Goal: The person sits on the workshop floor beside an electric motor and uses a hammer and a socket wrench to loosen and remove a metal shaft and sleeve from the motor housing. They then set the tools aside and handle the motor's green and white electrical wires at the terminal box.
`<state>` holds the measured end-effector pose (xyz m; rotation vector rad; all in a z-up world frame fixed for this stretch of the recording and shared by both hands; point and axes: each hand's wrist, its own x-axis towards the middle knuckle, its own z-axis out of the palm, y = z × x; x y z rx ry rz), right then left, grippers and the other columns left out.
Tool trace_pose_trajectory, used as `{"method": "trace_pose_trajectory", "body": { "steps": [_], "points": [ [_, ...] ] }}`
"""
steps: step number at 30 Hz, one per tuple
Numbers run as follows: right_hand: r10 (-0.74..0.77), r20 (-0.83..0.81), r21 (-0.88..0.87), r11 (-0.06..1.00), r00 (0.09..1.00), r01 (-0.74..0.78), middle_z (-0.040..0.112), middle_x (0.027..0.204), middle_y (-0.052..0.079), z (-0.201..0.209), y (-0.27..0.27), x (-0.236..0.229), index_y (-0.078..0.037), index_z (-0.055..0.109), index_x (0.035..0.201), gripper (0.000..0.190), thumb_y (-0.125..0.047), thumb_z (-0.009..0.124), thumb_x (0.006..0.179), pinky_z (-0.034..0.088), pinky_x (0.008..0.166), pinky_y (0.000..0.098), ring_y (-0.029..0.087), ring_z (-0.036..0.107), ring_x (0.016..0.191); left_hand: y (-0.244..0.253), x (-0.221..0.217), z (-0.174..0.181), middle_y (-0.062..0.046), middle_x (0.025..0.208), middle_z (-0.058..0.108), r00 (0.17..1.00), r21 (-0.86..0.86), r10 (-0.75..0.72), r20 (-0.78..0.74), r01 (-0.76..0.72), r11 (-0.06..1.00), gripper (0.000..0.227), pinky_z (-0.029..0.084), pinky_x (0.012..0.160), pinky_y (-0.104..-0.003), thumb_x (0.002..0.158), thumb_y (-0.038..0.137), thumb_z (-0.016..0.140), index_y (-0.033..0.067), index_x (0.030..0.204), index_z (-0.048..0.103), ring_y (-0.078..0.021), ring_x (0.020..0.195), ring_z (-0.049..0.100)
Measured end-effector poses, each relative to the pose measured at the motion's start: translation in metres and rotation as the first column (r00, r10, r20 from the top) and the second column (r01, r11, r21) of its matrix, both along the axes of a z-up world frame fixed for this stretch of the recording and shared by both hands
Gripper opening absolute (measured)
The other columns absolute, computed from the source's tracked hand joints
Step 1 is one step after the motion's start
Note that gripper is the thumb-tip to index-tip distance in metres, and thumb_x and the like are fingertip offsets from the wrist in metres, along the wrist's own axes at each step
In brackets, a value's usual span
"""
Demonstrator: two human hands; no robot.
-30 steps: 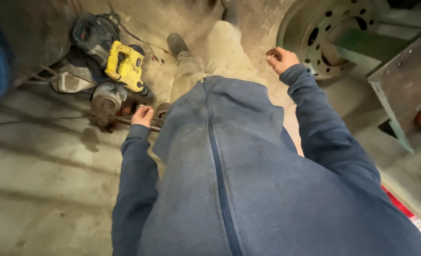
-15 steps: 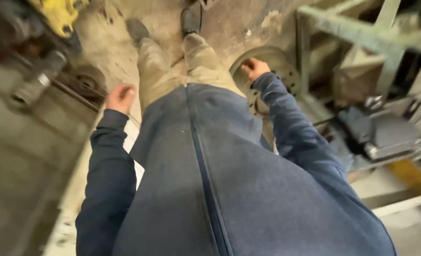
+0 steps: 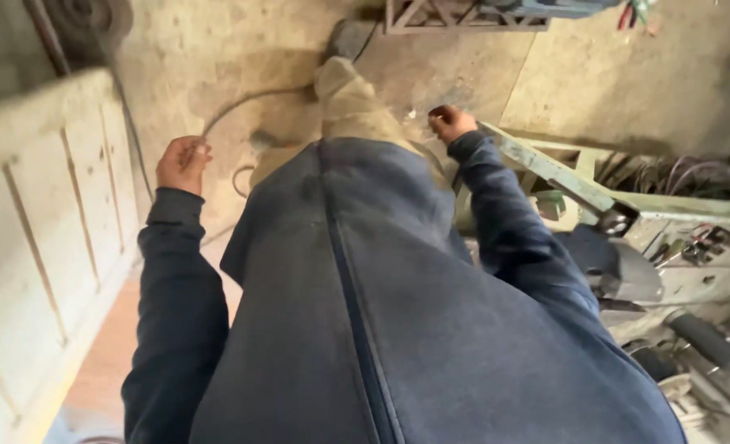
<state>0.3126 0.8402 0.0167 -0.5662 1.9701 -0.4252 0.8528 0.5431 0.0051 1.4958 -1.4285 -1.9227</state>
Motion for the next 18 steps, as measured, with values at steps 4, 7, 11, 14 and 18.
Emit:
{"method": "trace_pose_trajectory", "body": {
  "steps": [4, 7, 11, 14, 18],
  "points": [
    [0.137, -0.122, 0.028, 0.99, 0.983, -0.135, 0.075, 0.087, 0.009, 0.037, -0.038, 0.037, -0.01, 0.074, 0.117, 0.028, -0.029, 0.068, 0.097, 0.057, 0.068, 0.032, 0.015, 0.071, 0.073, 0.098, 0.122, -0.054, -0.008, 0.103, 0.072, 0.997, 0.024, 0.073, 0.02, -0.073, 0.997, 0.02, 0.057, 0.082, -0.028, 0.103, 0.015, 0.068, 0.0022, 0.119, 0.066, -0.0139, 0.091, 0.069],
    [0.211, -0.145, -0.094, 0.97, 0.967, -0.225, 0.075, 0.088, 0.01, 0.052, -0.072, 0.068, -0.009, 0.072, 0.119, 0.029, -0.028, 0.07, 0.098, 0.057, 0.07, 0.032, 0.016, 0.071, 0.075, 0.16, 0.199, -0.069, -0.01, 0.101, 0.074, 0.978, 0.124, 0.116, 0.175, -0.139, 0.983, 0.022, 0.055, 0.074, -0.028, 0.099, 0.015, 0.07, 0.0022, 0.117, 0.067, -0.0154, 0.085, 0.07],
    [0.35, -0.1, -0.233, 0.902, 0.932, -0.364, 0.075, 0.091, 0.009, 0.055, -0.1, 0.103, -0.009, 0.07, 0.122, 0.028, -0.029, 0.067, 0.102, 0.057, 0.072, 0.0332, 0.017, 0.07, 0.076, 0.215, 0.263, -0.053, -0.01, 0.099, 0.074, 0.938, 0.266, 0.134, 0.319, -0.224, 0.938, 0.026, 0.052, 0.067, -0.029, 0.097, 0.02, 0.07, 0.0037, 0.117, 0.068, -0.0161, 0.082, 0.07],
    [0.488, -0.257, -0.282, 0.788, 0.834, -0.547, 0.074, 0.088, 0.012, 0.038, -0.093, 0.105, -0.01, 0.073, 0.118, 0.026, -0.028, 0.073, 0.1, 0.056, 0.072, 0.0372, 0.021, 0.07, 0.078, 0.191, 0.266, -0.066, -0.011, 0.099, 0.073, 0.932, 0.107, 0.192, 0.307, -0.234, 0.966, 0.024, 0.055, 0.076, -0.029, 0.1, 0.019, 0.072, 0.0029, 0.117, 0.07, -0.0168, 0.084, 0.069],
    [0.335, -0.185, -0.182, 0.912, 0.924, -0.368, 0.073, 0.086, 0.01, 0.033, -0.04, 0.094, -0.012, 0.073, 0.119, 0.025, -0.029, 0.07, 0.101, 0.056, 0.071, 0.0368, 0.019, 0.07, 0.074, 0.106, 0.189, -0.036, -0.01, 0.096, 0.072, 0.939, -0.014, 0.003, 0.344, 0.002, 1.0, 0.021, 0.054, 0.075, -0.03, 0.103, 0.019, 0.071, 0.0029, 0.117, 0.07, -0.0167, 0.083, 0.068]
  ]
}}
